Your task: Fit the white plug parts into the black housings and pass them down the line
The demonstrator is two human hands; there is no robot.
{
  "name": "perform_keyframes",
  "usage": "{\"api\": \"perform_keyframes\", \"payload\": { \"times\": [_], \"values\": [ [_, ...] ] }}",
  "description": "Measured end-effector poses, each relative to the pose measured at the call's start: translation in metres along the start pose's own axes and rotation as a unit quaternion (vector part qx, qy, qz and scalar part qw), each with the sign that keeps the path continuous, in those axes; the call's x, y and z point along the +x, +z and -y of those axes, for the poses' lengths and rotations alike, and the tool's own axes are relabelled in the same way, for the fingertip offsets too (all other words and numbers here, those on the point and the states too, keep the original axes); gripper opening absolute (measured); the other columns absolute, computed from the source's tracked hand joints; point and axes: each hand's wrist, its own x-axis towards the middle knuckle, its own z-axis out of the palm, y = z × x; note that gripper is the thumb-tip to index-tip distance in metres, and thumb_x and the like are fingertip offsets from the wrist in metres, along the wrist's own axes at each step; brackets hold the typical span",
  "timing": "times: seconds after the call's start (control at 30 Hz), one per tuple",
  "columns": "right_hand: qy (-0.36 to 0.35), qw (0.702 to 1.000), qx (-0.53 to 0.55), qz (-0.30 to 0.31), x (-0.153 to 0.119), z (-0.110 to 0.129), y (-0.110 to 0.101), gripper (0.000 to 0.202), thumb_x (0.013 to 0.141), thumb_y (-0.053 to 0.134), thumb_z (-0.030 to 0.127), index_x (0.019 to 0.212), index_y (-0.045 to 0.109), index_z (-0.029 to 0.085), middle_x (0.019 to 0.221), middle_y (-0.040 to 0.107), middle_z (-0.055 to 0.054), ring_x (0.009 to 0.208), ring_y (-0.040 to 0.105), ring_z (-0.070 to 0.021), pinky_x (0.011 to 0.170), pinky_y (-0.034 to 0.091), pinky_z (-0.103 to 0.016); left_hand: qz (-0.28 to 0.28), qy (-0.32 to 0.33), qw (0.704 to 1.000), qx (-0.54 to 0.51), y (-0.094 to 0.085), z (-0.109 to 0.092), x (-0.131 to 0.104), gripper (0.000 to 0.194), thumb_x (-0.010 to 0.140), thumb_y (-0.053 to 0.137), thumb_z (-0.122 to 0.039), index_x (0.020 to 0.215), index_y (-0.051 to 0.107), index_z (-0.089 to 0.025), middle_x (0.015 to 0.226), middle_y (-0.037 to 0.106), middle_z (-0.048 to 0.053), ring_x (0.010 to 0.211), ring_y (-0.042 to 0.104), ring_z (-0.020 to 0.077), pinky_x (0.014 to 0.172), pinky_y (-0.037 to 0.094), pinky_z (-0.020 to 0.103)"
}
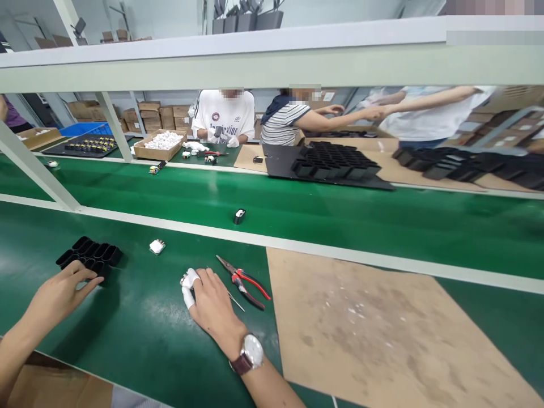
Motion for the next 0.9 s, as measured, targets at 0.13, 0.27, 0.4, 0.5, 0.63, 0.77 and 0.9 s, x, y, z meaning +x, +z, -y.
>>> {"api": "perform_keyframes", "payload": {
  "times": [0.13, 0.27, 0.4, 0.5, 0.63, 0.77, 0.9],
  "values": [
    [0.012, 0.998, 0.069, -0.002, -0.001, 0.001, -0.002, 0.029, 0.101, 0.056, 0.017, 0.129, 0.062, 0.013, 0.121, 0.071, -0.013, 0.106, 0.064, -0.0285, 0.097, 0.056, -0.047, -0.025, 0.087, 0.988, -0.125, -0.001, -0.043, 0.015, 0.038, 0.109, 0.050, -0.047, 0.094, 0.070, -0.019, 0.093, 0.061, 0.005, 0.064, 0.059, 0.0144, 0.058, 0.045, 0.028],
    [0.019, 0.996, 0.092, 0.003, -0.002, -0.001, 0.001, 0.030, 0.101, 0.061, 0.019, 0.131, 0.062, 0.015, 0.122, 0.072, -0.012, 0.106, 0.065, -0.0284, 0.097, 0.058, -0.048, -0.041, 0.175, 0.963, -0.202, 0.009, -0.092, 0.038, 0.026, 0.107, 0.057, -0.038, 0.093, 0.067, -0.019, 0.101, 0.060, 0.007, 0.084, 0.066, 0.0190, 0.073, 0.054, 0.030],
    [0.038, 0.992, 0.116, 0.022, -0.005, -0.006, 0.001, 0.042, 0.099, 0.067, 0.021, 0.139, 0.058, 0.015, 0.128, 0.071, -0.013, 0.114, 0.065, -0.0302, 0.099, 0.059, -0.049, -0.021, 0.217, 0.943, -0.252, 0.028, -0.122, 0.065, 0.019, 0.105, 0.060, -0.031, 0.091, 0.065, -0.020, 0.127, 0.062, 0.011, 0.098, 0.070, 0.0218, 0.083, 0.058, 0.034],
    [0.041, 0.992, 0.113, 0.023, -0.011, -0.008, 0.000, 0.058, 0.096, 0.072, 0.022, 0.149, 0.050, 0.015, 0.136, 0.068, -0.016, 0.121, 0.064, -0.0327, 0.100, 0.060, -0.050, -0.004, 0.218, 0.929, -0.299, 0.040, -0.132, 0.080, 0.015, 0.103, 0.062, -0.028, 0.089, 0.062, -0.021, 0.133, 0.063, 0.010, 0.105, 0.072, 0.0225, 0.086, 0.060, 0.034],
    [0.035, 0.994, 0.101, 0.004, -0.015, -0.010, -0.001, 0.054, 0.098, 0.067, 0.017, 0.149, 0.050, 0.017, 0.129, 0.070, -0.014, 0.115, 0.065, -0.0320, 0.097, 0.061, -0.050, 0.005, 0.193, 0.912, -0.362, 0.052, -0.133, 0.085, 0.011, 0.101, 0.067, -0.031, 0.096, 0.061, -0.022, 0.132, 0.064, 0.010, 0.115, 0.071, 0.0234, 0.096, 0.059, 0.036],
    [0.030, 0.995, 0.098, -0.013, -0.014, -0.009, -0.002, 0.046, 0.100, 0.060, 0.013, 0.145, 0.051, 0.016, 0.124, 0.071, -0.014, 0.109, 0.065, -0.0317, 0.091, 0.063, -0.050, 0.031, 0.144, 0.901, -0.407, 0.059, -0.125, 0.081, 0.049, 0.090, 0.082, -0.042, 0.129, 0.057, -0.027, 0.132, 0.066, 0.010, 0.121, 0.069, 0.0267, 0.102, 0.060, 0.041],
    [0.050, 0.991, 0.115, -0.041, -0.010, -0.006, -0.009, 0.043, 0.101, 0.056, 0.014, 0.144, 0.051, 0.019, 0.123, 0.068, -0.013, 0.108, 0.065, -0.0296, 0.090, 0.062, -0.049, 0.092, 0.108, 0.901, -0.410, 0.061, -0.120, 0.076, 0.076, 0.087, 0.085, -0.043, 0.151, 0.044, -0.032, 0.141, 0.065, 0.010, 0.125, 0.067, 0.0288, 0.109, 0.057, 0.048]
  ]
}}
